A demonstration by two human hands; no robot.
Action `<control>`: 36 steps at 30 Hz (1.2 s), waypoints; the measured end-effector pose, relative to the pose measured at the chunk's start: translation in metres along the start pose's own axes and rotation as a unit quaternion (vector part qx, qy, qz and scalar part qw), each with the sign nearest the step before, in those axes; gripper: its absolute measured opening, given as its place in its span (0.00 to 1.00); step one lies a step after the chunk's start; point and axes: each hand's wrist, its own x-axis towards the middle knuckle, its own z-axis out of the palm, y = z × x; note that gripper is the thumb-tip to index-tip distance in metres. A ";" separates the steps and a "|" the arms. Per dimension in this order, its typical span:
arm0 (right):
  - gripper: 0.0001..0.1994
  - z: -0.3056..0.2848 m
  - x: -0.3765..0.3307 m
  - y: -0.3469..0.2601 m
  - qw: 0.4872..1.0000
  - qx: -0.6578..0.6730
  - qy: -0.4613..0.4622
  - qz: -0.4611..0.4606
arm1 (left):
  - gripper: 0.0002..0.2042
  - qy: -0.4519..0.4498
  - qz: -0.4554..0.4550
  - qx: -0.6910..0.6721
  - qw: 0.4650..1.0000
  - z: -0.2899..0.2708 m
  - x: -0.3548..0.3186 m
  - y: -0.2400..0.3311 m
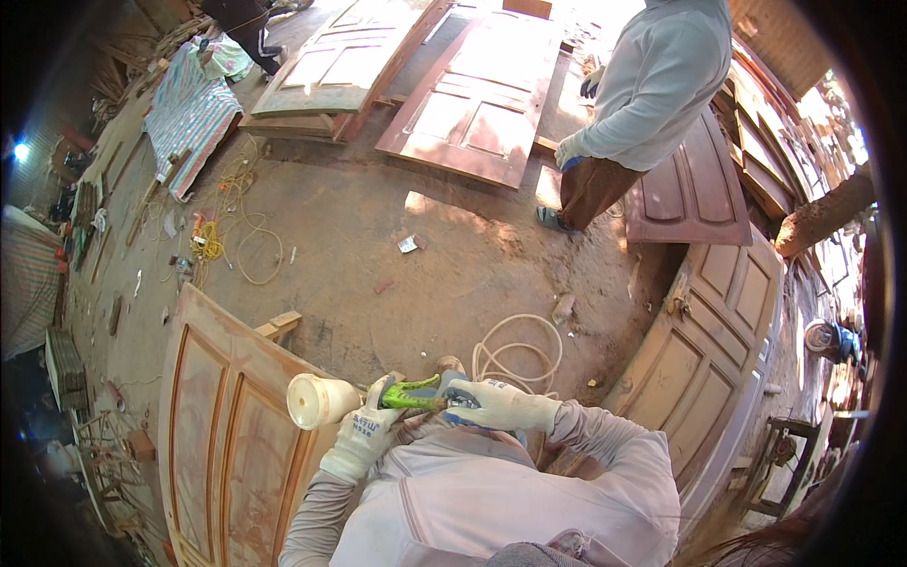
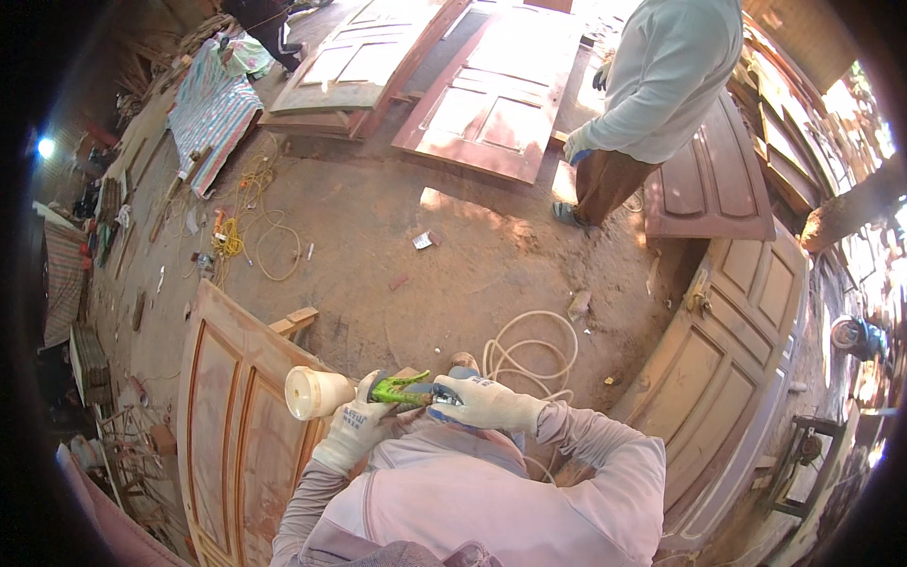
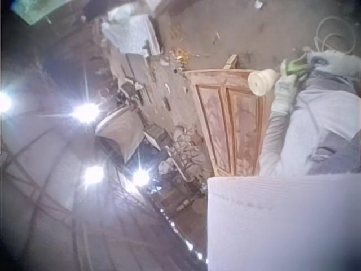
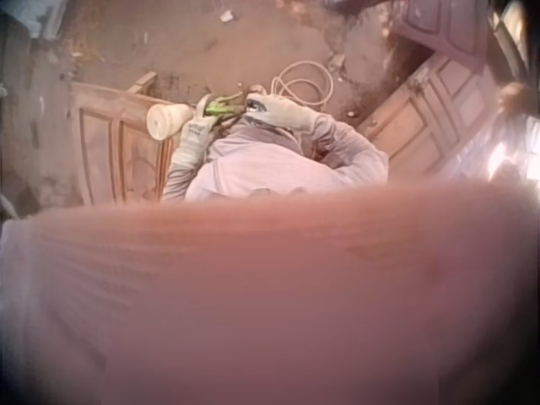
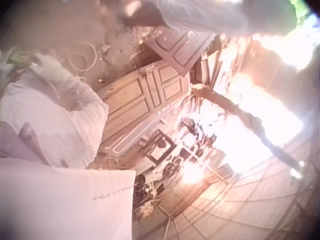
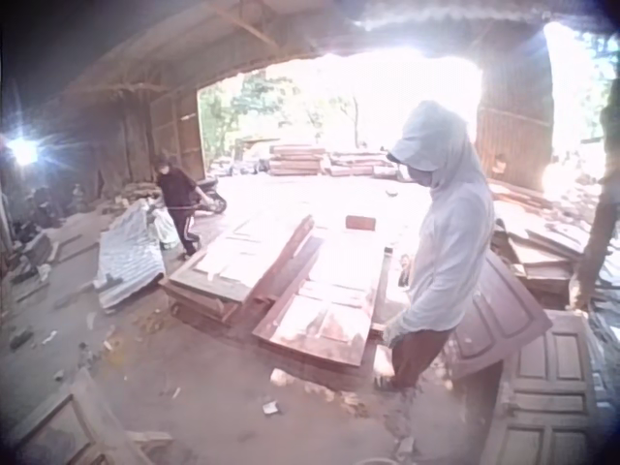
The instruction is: The person pours a liquid finish into a spray gun cup, then wipes a wooden door with a cloth. They proceed to spray the door with the finish, covering the surface evenly. Other workers are visible in the background working on similar doors.
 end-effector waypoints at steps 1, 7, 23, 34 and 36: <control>0.20 -0.001 -0.002 0.000 1.000 0.002 0.000 0.011 | 0.22 -0.026 -0.018 0.000 1.000 0.000 0.000 0.000; 0.21 0.013 -0.005 0.006 0.998 0.047 0.016 0.025 | 0.26 -0.031 -0.004 -0.004 1.000 0.022 -0.004 -0.017; 0.22 0.015 -0.004 0.005 0.996 0.071 -0.038 0.044 | 0.18 0.066 -0.046 0.047 0.996 0.062 -0.026 -0.023; 0.19 0.024 -0.009 0.015 0.996 0.089 -0.030 0.001 | 0.15 -0.022 -0.002 0.021 1.000 0.008 -0.002 -0.007; 0.19 0.025 -0.012 0.016 0.995 0.095 -0.027 0.005 | 0.14 -0.032 0.012 0.039 0.999 0.003 0.001 -0.008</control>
